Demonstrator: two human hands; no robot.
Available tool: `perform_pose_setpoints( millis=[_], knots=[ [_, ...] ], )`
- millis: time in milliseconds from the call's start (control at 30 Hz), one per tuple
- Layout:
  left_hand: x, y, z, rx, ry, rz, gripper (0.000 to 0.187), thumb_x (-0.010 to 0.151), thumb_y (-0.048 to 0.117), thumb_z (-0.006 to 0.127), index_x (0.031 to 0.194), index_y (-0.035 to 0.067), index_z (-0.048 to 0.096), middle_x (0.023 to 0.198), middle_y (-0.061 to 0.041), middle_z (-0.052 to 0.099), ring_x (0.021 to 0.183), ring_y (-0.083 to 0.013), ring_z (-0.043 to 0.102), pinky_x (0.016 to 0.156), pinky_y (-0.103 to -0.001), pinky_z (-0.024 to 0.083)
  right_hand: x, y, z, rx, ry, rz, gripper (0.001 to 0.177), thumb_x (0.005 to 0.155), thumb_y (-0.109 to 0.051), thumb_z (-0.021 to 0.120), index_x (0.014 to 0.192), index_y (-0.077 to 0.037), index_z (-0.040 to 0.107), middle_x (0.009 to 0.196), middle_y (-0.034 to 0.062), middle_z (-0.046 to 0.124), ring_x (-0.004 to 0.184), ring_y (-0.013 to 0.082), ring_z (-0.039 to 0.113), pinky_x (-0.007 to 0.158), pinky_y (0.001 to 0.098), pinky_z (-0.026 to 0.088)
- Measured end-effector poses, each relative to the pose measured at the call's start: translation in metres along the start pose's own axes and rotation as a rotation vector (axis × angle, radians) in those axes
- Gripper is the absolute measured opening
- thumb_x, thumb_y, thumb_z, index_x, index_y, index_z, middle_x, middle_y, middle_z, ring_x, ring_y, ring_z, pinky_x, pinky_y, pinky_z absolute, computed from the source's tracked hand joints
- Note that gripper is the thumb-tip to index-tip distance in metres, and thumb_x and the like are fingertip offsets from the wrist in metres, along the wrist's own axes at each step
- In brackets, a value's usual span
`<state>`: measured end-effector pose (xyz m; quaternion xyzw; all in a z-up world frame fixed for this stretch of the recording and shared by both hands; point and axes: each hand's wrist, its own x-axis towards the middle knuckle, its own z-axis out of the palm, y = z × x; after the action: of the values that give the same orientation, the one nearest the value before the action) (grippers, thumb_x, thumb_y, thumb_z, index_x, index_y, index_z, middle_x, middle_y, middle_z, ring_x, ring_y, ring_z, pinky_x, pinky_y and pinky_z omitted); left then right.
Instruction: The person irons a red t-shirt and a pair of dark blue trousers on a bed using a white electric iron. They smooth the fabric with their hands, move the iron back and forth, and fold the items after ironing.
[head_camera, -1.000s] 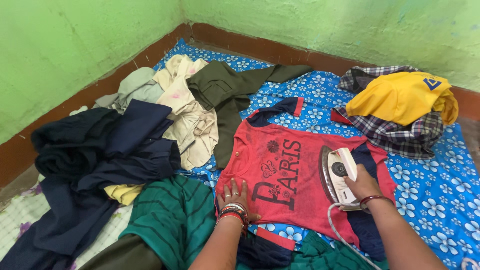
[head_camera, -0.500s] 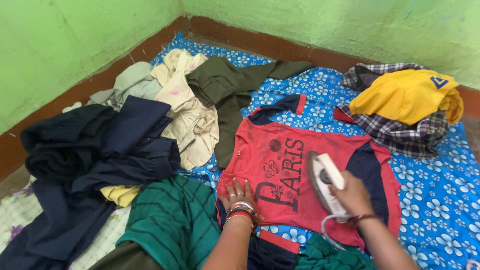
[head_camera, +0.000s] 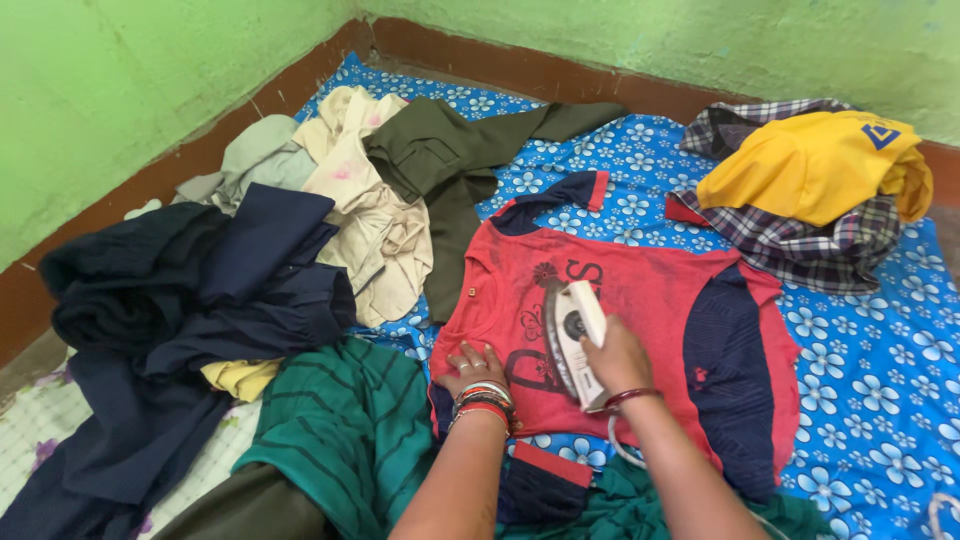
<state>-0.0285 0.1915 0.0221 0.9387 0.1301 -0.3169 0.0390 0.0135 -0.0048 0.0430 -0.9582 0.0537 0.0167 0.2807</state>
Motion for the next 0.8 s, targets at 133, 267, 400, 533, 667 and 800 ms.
perform_pose_setpoints(
  millis=[133, 267, 400, 533, 667, 800],
  knots=[
    [0.004, -0.001, 0.001, 0.021, -0.05, 0.006, 0.154, 0.058, 0.059, 0.098, 0.167, 0.018, -0.003, 0.173, -0.021, -0.006, 0.156, -0.0494, 0.007, 0.112, -0.072, 0.029, 0.001, 0.05, -0.024, 0.05, 0.003, -0.016, 0.041, 0.082, -0.027, 0.076, 0.111, -0.002, 0.06, 0.098, 0.0271, 0.072, 0.098, 0.0439, 0.072, 0.084, 0.0521, 0.055],
    [0.017, 0.003, 0.01, 0.005, -0.024, -0.024, 0.151, 0.059, 0.06, 0.096, 0.167, 0.018, -0.002, 0.173, -0.021, -0.005, 0.156, -0.0501, 0.008, 0.114, -0.074, 0.027, -0.024, 0.08, -0.034, -0.076, -0.059, 0.068, 0.044, 0.084, -0.03, 0.077, 0.111, 0.0, 0.057, 0.094, 0.0276, 0.074, 0.099, 0.0431, 0.072, 0.086, 0.0506, 0.055],
    [0.021, 0.003, 0.016, -0.025, 0.034, -0.031, 0.142, 0.067, 0.058, 0.092, 0.165, 0.018, -0.002, 0.171, -0.023, -0.008, 0.154, -0.0536, 0.004, 0.112, -0.079, 0.023, -0.028, 0.072, -0.038, -0.09, -0.039, 0.094, 0.043, 0.086, -0.029, 0.075, 0.113, -0.001, 0.058, 0.098, 0.0273, 0.074, 0.101, 0.0435, 0.072, 0.087, 0.0511, 0.055],
    [0.002, -0.003, 0.015, -0.015, 0.012, 0.021, 0.151, 0.063, 0.062, 0.094, 0.167, 0.016, -0.006, 0.172, -0.024, -0.01, 0.156, -0.0511, -0.001, 0.116, -0.073, 0.02, -0.017, 0.058, -0.047, -0.035, -0.008, 0.143, 0.039, 0.087, -0.027, 0.073, 0.115, -0.002, 0.06, 0.1, 0.0261, 0.077, 0.103, 0.0429, 0.073, 0.089, 0.0513, 0.055],
    [-0.022, -0.026, 0.01, -0.113, 0.038, 0.118, 0.149, 0.066, 0.07, 0.087, 0.165, 0.022, -0.012, 0.172, -0.017, -0.019, 0.158, -0.0414, -0.011, 0.124, -0.064, 0.006, -0.01, 0.052, -0.05, -0.034, 0.042, 0.15, 0.04, 0.087, -0.026, 0.075, 0.114, -0.001, 0.061, 0.106, 0.0276, 0.073, 0.105, 0.045, 0.071, 0.09, 0.0522, 0.054],
    [-0.039, -0.047, 0.017, -0.15, 0.171, 0.212, 0.14, 0.064, 0.084, 0.073, 0.165, 0.031, -0.008, 0.173, -0.009, -0.016, 0.16, -0.0342, -0.012, 0.127, -0.052, 0.001, -0.009, 0.057, -0.048, -0.019, 0.008, 0.167, 0.041, 0.088, -0.026, 0.074, 0.116, 0.0, 0.06, 0.104, 0.0275, 0.074, 0.103, 0.0449, 0.071, 0.089, 0.0518, 0.055]
  ],
)
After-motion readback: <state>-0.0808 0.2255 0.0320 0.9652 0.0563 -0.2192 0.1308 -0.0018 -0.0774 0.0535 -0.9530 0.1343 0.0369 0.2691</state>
